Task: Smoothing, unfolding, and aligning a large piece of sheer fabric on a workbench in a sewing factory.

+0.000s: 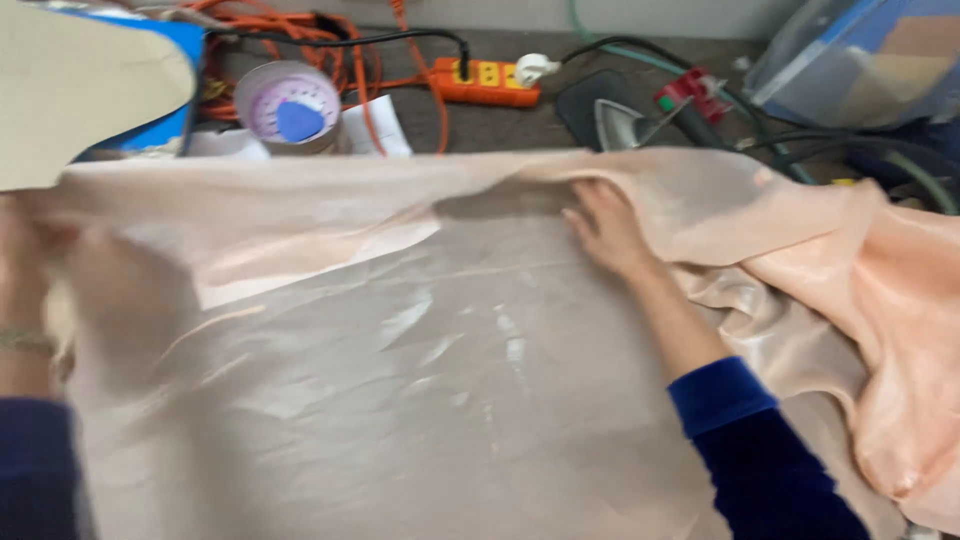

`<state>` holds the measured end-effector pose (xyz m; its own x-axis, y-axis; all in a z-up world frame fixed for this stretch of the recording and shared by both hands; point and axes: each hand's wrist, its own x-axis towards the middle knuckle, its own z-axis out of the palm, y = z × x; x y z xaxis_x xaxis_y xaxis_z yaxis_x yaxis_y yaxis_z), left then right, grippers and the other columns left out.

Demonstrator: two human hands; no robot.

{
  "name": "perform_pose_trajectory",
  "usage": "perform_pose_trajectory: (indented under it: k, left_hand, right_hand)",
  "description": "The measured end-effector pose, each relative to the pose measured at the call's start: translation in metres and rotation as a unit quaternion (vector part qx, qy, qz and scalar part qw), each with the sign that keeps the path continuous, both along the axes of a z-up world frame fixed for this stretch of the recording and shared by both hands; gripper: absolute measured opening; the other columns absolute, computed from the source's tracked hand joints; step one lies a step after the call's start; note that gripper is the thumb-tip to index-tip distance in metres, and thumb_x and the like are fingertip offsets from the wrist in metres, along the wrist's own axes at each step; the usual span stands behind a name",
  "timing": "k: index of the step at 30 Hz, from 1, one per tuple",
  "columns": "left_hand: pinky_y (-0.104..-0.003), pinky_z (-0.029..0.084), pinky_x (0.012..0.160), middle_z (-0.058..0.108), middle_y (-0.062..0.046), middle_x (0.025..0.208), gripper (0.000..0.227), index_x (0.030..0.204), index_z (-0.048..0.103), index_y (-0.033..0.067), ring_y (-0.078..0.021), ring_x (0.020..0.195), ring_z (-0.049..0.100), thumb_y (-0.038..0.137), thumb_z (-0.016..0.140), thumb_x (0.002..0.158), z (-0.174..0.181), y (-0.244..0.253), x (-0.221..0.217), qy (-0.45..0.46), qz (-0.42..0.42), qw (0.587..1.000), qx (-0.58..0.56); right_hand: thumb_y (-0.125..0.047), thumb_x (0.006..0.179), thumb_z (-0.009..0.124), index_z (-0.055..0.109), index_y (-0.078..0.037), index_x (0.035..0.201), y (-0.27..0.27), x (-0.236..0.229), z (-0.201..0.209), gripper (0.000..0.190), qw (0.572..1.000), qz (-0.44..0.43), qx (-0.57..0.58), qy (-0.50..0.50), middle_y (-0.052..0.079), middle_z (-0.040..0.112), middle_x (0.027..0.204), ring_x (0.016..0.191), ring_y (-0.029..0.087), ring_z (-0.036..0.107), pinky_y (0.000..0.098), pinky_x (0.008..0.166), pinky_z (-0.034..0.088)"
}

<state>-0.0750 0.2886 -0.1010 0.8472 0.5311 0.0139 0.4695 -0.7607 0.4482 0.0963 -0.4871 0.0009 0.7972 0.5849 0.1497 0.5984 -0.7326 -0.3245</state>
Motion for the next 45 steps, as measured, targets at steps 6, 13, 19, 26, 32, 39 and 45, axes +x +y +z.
perform_pose_trajectory:
  k: [6, 13, 19, 26, 32, 39, 45]
  left_hand:
    - [-0.053, 0.044, 0.092, 0.054, -0.03, 0.116, 0.038, 0.125, 0.056, -0.0136, -0.0444, 0.104, 0.052, -0.01, 0.075, 0.092, 0.148, -0.225, -0.052, -0.165, -0.083, 0.834, 0.521]
    - [-0.056, 0.009, 0.116, 0.027, -0.007, 0.157, 0.063, 0.15, 0.031, 0.0181, -0.0293, 0.146, 0.023, 0.045, 0.049, 0.096, 0.095, -0.391, -0.128, -0.087, -0.365, 0.921, 0.101]
    - [-0.053, 0.038, 0.096, 0.053, -0.029, 0.121, 0.046, 0.127, 0.048, -0.0065, -0.0463, 0.109, 0.05, 0.026, 0.057, 0.095, 0.128, -0.277, -0.113, -0.229, 0.0, 0.963, 0.144]
    - [-0.051, 0.033, 0.084, 0.059, -0.013, 0.112, 0.023, 0.093, 0.068, 0.0068, -0.0356, 0.105, 0.046, 0.029, 0.069, 0.087, 0.11, -0.202, -0.095, -0.013, 0.044, 0.991, 0.125]
    - [-0.033, 0.046, 0.066, 0.071, -0.006, 0.084, 0.028, 0.088, 0.07, 0.0089, -0.0199, 0.075, 0.065, 0.036, 0.063, 0.089, 0.147, -0.279, -0.116, -0.003, -0.306, 0.927, -0.218]
    - [-0.045, 0.046, 0.079, 0.058, -0.012, 0.099, 0.012, 0.096, 0.064, 0.0058, -0.0322, 0.094, 0.056, 0.016, 0.064, 0.09, 0.09, -0.228, -0.123, -0.021, -0.041, 0.999, -0.025]
    - [-0.046, 0.044, 0.068, 0.061, -0.014, 0.092, 0.014, 0.085, 0.068, 0.0067, -0.0327, 0.083, 0.058, 0.019, 0.063, 0.091, 0.103, -0.21, -0.148, 0.018, -0.022, 0.999, 0.044]
  right_hand:
    - [-0.021, 0.096, 0.05, 0.057, -0.002, 0.127, 0.027, -0.028, 0.041, 0.037, 0.994, 0.089, 0.031, 0.056, 0.02, 0.041, 0.149, 0.14, 0.033, 0.035, 0.043, 0.114, 0.027]
    - [-0.027, 0.096, 0.048, 0.047, -0.005, 0.138, 0.029, -0.132, 0.009, 0.048, 0.998, -0.039, -0.02, 0.039, 0.015, 0.034, 0.156, 0.145, 0.035, 0.028, 0.0595, 0.108, 0.024]
    - [-0.029, 0.098, 0.041, 0.042, -0.005, 0.144, 0.016, -0.144, -0.017, 0.051, 0.996, -0.078, -0.016, 0.046, 0.016, 0.03, 0.158, 0.146, 0.037, 0.023, 0.063, 0.111, 0.015]
    - [-0.028, 0.099, 0.04, 0.037, -0.008, 0.148, 0.013, -0.143, -0.025, 0.053, 0.998, -0.061, 0.001, 0.024, 0.013, 0.03, 0.158, 0.147, 0.036, 0.022, 0.0638, 0.113, 0.012]
    - [-0.032, 0.099, 0.038, 0.037, -0.006, 0.147, 0.016, -0.144, -0.023, 0.055, 0.996, -0.075, -0.015, 0.04, 0.015, 0.031, 0.157, 0.146, 0.037, 0.022, 0.062, 0.114, 0.009]
    - [-0.034, 0.1, 0.036, 0.037, -0.007, 0.148, 0.019, -0.144, -0.02, 0.055, 0.997, -0.07, -0.007, 0.028, 0.014, 0.031, 0.157, 0.147, 0.036, 0.021, 0.0617, 0.115, 0.008]
    - [-0.036, 0.101, 0.034, 0.035, -0.007, 0.149, 0.019, -0.146, -0.019, 0.056, 0.997, -0.068, -0.005, 0.034, 0.014, 0.029, 0.158, 0.147, 0.035, 0.02, 0.06, 0.116, 0.006]
